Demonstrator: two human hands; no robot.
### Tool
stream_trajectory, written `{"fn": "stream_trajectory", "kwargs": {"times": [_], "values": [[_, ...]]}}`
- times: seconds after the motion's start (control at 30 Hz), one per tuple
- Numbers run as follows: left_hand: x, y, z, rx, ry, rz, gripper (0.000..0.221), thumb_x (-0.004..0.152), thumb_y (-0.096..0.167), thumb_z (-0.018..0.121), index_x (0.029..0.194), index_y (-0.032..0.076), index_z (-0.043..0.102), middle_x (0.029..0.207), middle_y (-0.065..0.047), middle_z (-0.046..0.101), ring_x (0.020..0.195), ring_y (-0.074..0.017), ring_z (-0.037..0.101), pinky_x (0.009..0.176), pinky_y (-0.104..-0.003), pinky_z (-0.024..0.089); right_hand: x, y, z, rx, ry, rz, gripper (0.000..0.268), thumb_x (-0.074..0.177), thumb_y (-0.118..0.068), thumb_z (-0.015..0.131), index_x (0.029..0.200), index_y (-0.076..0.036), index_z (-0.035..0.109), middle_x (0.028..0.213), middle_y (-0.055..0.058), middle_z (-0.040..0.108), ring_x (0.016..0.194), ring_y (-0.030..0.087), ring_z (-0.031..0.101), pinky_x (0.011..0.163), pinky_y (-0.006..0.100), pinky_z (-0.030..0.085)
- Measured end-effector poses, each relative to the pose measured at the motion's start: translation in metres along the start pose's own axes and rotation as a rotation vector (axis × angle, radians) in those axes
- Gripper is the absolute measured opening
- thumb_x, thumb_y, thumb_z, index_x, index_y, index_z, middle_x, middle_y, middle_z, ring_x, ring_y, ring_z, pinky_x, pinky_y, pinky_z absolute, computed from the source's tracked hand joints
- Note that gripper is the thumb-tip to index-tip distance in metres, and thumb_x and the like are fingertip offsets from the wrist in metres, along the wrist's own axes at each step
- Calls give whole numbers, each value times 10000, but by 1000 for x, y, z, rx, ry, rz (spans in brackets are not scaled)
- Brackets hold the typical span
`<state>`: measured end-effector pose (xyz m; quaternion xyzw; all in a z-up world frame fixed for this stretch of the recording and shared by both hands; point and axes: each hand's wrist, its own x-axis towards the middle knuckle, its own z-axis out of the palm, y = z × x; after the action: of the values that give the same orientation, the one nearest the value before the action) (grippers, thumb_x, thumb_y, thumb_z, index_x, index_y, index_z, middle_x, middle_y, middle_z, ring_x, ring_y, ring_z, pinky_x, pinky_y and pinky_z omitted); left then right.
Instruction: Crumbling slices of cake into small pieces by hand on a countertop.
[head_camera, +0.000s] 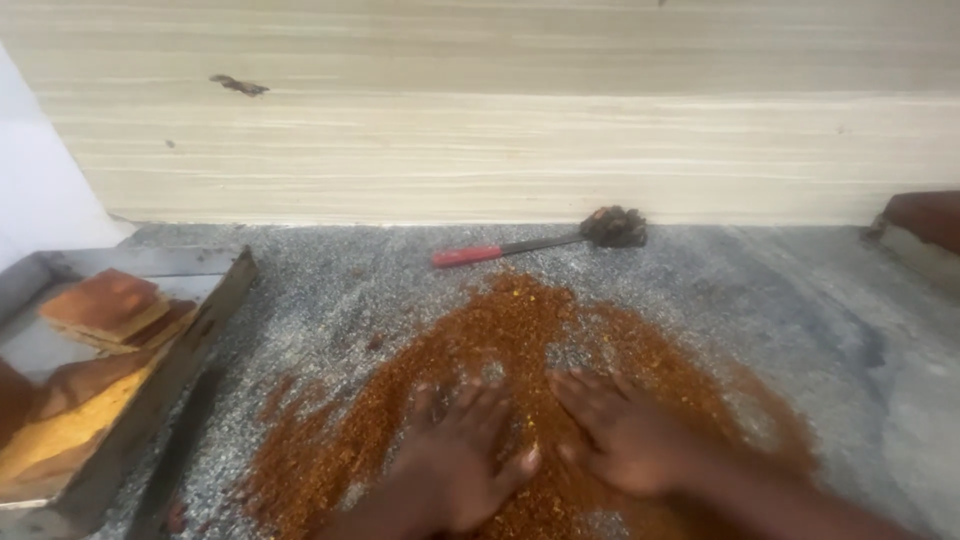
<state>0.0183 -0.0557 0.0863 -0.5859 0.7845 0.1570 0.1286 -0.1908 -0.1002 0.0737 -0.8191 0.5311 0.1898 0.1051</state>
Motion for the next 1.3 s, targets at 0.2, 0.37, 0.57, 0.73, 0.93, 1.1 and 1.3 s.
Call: {"fn": "stream_trajectory", "kwargs": {"times": [0.2, 0.37, 0.57, 0.73, 0.93, 1.1, 1.3], "values": [[6, -13, -14, 16, 14, -92, 755, 1006, 660, 113, 1642, 261, 40, 1717, -85, -158, 1573, -264, -161, 1202, -646, -117, 22, 24, 5, -128, 17, 64, 798, 1007, -650, 186, 1628, -237, -97, 1707, 60, -176, 1567, 312, -163, 1239, 564, -98], [57, 6, -16, 22, 109, -96, 765, 1012, 602, 144, 1614, 146, 20, 1702, -76, -124, 1567, -276, -155, 1221, -598, -122, 57, 5, 2, 43, 128, 61, 803, 1003, -633, 192, 1617, -196, -86, 1699, 68, -154, 1563, 285, -134, 1252, 514, -58], [-8, -11, -4, 105, -141, 85, 832, 939, 671, 114, 1603, 184, -7, 1704, -30, -136, 1567, -227, -141, 1220, -604, -147, 2, 2, -1, -126, 3, -101, 856, 993, -631, 276, 1607, -182, -116, 1700, 62, -209, 1559, 284, -189, 1234, 537, -114], [33, -16, -12, -5, 69, -105, 912, 941, 735, 54, 1612, 128, -63, 1702, -127, -153, 1567, -300, -153, 1210, -598, -124, 40, 2, -15, -70, 40, 113, 810, 1041, -609, 276, 1621, -195, -110, 1692, 83, -201, 1558, 320, -173, 1247, 568, -104], [55, 4, -15, -37, 85, 50, 883, 960, 641, 239, 1610, 124, -60, 1699, -113, -96, 1563, -295, -94, 1236, -503, -55, 99, 27, 27, 76, 269, -180, 752, 1036, -451, 355, 1607, -155, -34, 1707, 62, -103, 1562, 286, -76, 1260, 507, -21], [76, -14, 3, -156, 229, 73, 913, 973, 671, 352, 1586, 69, 43, 1697, -172, -64, 1563, -339, -83, 1236, -481, -21, 30, 31, 0, -47, 172, -121, 642, 1051, -521, 342, 1605, -264, 145, 1719, 24, 30, 1577, 274, 42, 1280, 518, 28], [95, 7, -31, -190, 178, 43, 979, 913, 726, 365, 1606, 131, 13, 1701, -100, 22, 1567, -310, 11, 1254, -505, -2, 84, 85, 11, -22, 232, 166, 768, 1027, -579, 317, 1604, -155, 39, 1688, 85, -79, 1550, 292, -49, 1253, 508, 16]]}}
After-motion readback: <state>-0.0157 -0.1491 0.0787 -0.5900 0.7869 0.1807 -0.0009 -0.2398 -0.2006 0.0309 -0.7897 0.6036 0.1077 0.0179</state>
